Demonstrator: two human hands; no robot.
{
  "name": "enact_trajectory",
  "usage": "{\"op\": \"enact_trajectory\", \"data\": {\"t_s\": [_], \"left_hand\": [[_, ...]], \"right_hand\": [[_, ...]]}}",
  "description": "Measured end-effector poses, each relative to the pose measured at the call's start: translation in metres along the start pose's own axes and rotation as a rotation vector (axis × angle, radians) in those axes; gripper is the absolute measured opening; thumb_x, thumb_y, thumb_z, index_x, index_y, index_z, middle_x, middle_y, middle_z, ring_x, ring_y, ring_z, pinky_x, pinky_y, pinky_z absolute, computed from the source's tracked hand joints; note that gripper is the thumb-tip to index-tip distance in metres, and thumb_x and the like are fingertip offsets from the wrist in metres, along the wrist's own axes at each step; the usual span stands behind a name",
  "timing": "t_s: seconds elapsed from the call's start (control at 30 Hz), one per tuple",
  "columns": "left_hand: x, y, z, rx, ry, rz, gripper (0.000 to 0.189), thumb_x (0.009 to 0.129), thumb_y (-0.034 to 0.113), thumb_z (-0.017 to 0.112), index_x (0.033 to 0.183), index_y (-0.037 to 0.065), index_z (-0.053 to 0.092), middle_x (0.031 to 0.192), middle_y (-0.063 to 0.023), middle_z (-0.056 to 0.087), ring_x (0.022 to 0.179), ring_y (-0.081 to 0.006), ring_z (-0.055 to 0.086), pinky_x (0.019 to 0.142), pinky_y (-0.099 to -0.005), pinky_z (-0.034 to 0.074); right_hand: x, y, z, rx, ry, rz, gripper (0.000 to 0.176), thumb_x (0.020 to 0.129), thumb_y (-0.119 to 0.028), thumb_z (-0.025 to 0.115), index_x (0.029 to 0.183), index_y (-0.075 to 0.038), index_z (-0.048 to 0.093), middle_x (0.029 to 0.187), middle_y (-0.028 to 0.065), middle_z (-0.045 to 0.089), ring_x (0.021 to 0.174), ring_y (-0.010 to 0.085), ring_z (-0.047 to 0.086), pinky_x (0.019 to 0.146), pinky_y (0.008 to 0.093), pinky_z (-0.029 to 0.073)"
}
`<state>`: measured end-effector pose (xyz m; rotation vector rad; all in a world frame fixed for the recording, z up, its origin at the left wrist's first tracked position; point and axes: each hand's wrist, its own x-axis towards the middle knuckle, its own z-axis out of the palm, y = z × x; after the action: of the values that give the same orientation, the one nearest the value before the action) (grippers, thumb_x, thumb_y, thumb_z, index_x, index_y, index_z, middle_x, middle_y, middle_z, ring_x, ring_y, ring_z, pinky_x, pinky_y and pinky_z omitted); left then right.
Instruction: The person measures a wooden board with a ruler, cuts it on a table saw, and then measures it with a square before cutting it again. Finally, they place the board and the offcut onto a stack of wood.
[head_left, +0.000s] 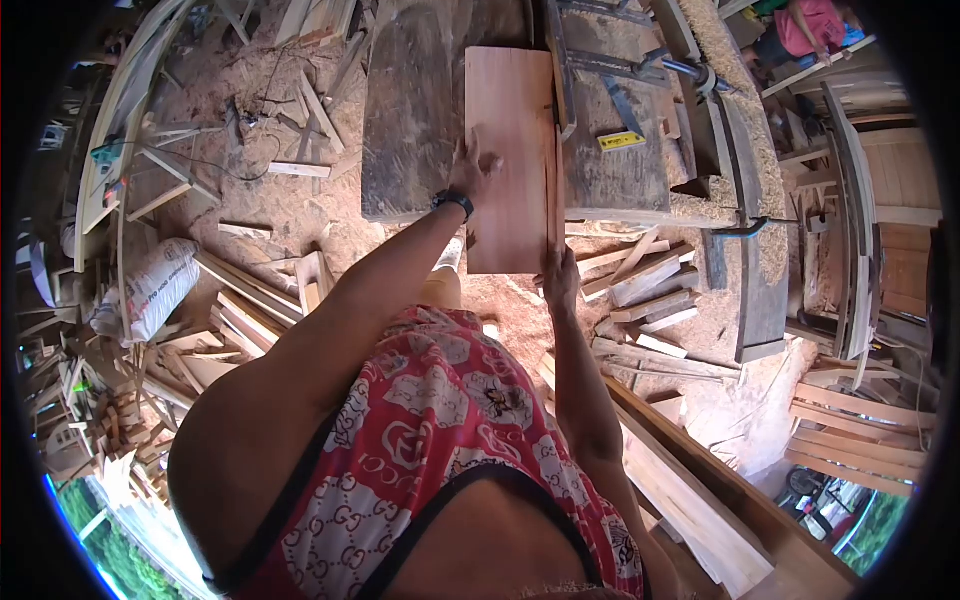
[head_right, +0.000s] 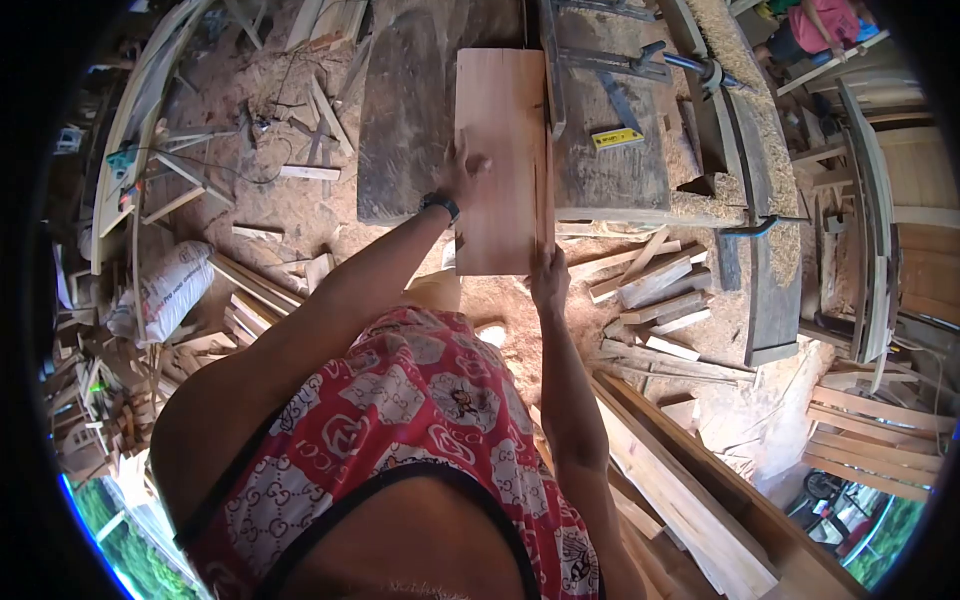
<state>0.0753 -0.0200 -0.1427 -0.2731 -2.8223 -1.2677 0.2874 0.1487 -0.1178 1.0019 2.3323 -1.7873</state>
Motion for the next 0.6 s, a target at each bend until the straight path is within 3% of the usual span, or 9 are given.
{"op": "enact_trajectory", "data": {"t_s": [0.1, 0.2, 0.23, 0.33, 0.37, 0.4, 0.47, 0.53, 0.6], "left_hand": [[0.014, 0.008, -0.011, -0.056, -0.068, -0.063, 0.09, 0.089, 0.041, 0.067, 0.155, 0.004, 0.018, 0.152, -0.0357, 0.024, 0.142, -0.0479, 0.028, 0.115, -0.0458, 0.033], [0.02, 0.01, -0.013, -0.068, -0.051, -0.055, 0.091, 0.089, 0.04, 0.067, 0.155, 0.003, 0.016, 0.154, -0.0341, 0.022, 0.143, -0.046, 0.025, 0.116, -0.0441, 0.031], [0.022, 0.009, -0.013, -0.072, -0.043, -0.056, 0.091, 0.089, 0.04, 0.067, 0.155, 0.003, 0.016, 0.154, -0.0341, 0.022, 0.143, -0.046, 0.025, 0.116, -0.0441, 0.031], [0.021, 0.008, -0.013, -0.064, -0.066, -0.084, 0.093, 0.089, 0.039, 0.067, 0.155, 0.003, 0.013, 0.156, -0.033, 0.019, 0.144, -0.0455, 0.024, 0.118, -0.0423, 0.029], [0.023, 0.008, -0.014, -0.101, -0.078, -0.087, 0.093, 0.089, 0.04, 0.066, 0.156, 0.003, 0.012, 0.156, -0.0327, 0.018, 0.145, -0.0453, 0.024, 0.118, -0.0422, 0.029], [0.025, 0.009, -0.016, -0.136, -0.089, -0.089, 0.094, 0.089, 0.04, 0.066, 0.156, 0.003, 0.011, 0.156, -0.0325, 0.017, 0.145, -0.0452, 0.023, 0.118, -0.0421, 0.028], [0.026, 0.007, -0.015, -0.139, -0.084, -0.092, 0.094, 0.089, 0.04, 0.066, 0.156, 0.005, 0.011, 0.156, -0.0327, 0.017, 0.145, -0.0454, 0.023, 0.118, -0.0426, 0.028], [0.028, 0.003, -0.013, -0.141, -0.086, -0.09, 0.093, 0.09, 0.04, 0.066, 0.157, 0.006, 0.011, 0.156, -0.0329, 0.017, 0.144, -0.0455, 0.024, 0.118, -0.043, 0.028], [0.03, -0.002, -0.008, -0.126, -0.081, -0.075, 0.092, 0.09, 0.04, 0.065, 0.157, 0.009, 0.01, 0.156, -0.0334, 0.016, 0.144, -0.0459, 0.024, 0.117, -0.0441, 0.029]], "right_hand": [[0.009, -0.009, 0.005, 0.051, -0.032, -0.061, 0.048, 0.102, -0.041, 0.049, 0.117, 0.004, 0.053, 0.083, 0.0143, 0.063, 0.053, 0.0202, 0.064, 0.048, 0.0307, 0.054], [0.01, -0.019, 0.004, -0.012, -0.045, -0.127, 0.049, 0.1, -0.043, 0.054, 0.117, 0.003, 0.053, 0.083, 0.0139, 0.062, 0.054, 0.0201, 0.064, 0.049, 0.0304, 0.055], [0.011, -0.021, 0.002, 0.02, -0.075, -0.07, 0.053, 0.095, -0.042, 0.063, 0.12, 0.003, 0.05, 0.087, 0.0131, 0.062, 0.059, 0.0194, 0.065, 0.052, 0.0293, 0.055], [0.009, -0.028, -0.001, 0.101, -0.173, -0.139, 0.055, 0.091, -0.036, 0.068, 0.125, 0.003, 0.047, 0.094, 0.0119, 0.062, 0.063, 0.0182, 0.066, 0.054, 0.0283, 0.056], [0.009, -0.032, -0.007, 0.09, -0.218, -0.079, 0.054, 0.085, -0.021, 0.07, 0.127, 0.003, 0.045, 0.097, 0.0111, 0.062, 0.07, 0.0179, 0.065, 0.061, 0.0292, 0.056], [0.013, -0.028, -0.008, 0.081, -0.224, -0.087, 0.054, 0.085, -0.021, 0.07, 0.127, 0.003, 0.045, 0.097, 0.0111, 0.062, 0.07, 0.0179, 0.065, 0.061, 0.0292, 0.056], [0.027, -0.005, -0.009, 0.116, -0.286, -0.226, 0.057, 0.079, -0.013, 0.069, 0.127, 0.003, 0.044, 0.096, 0.0115, 0.062, 0.078, 0.0179, 0.065, 0.069, 0.0313, 0.055], [0.03, -0.004, -0.013, 0.074, -0.312, -0.203, 0.065, 0.072, -0.008, 0.068, 0.131, 0.004, 0.042, 0.1, 0.0141, 0.062, 0.089, 0.0237, 0.065, 0.078, 0.0353, 0.053], [0.026, -0.005, -0.019, -0.236, -0.275, -0.455, 0.088, 0.07, -0.009, 0.07, 0.146, 0.005, 0.028, 0.123, 0.025, 0.06, 0.109, 0.0405, 0.062, 0.089, 0.0425, 0.052]]}}
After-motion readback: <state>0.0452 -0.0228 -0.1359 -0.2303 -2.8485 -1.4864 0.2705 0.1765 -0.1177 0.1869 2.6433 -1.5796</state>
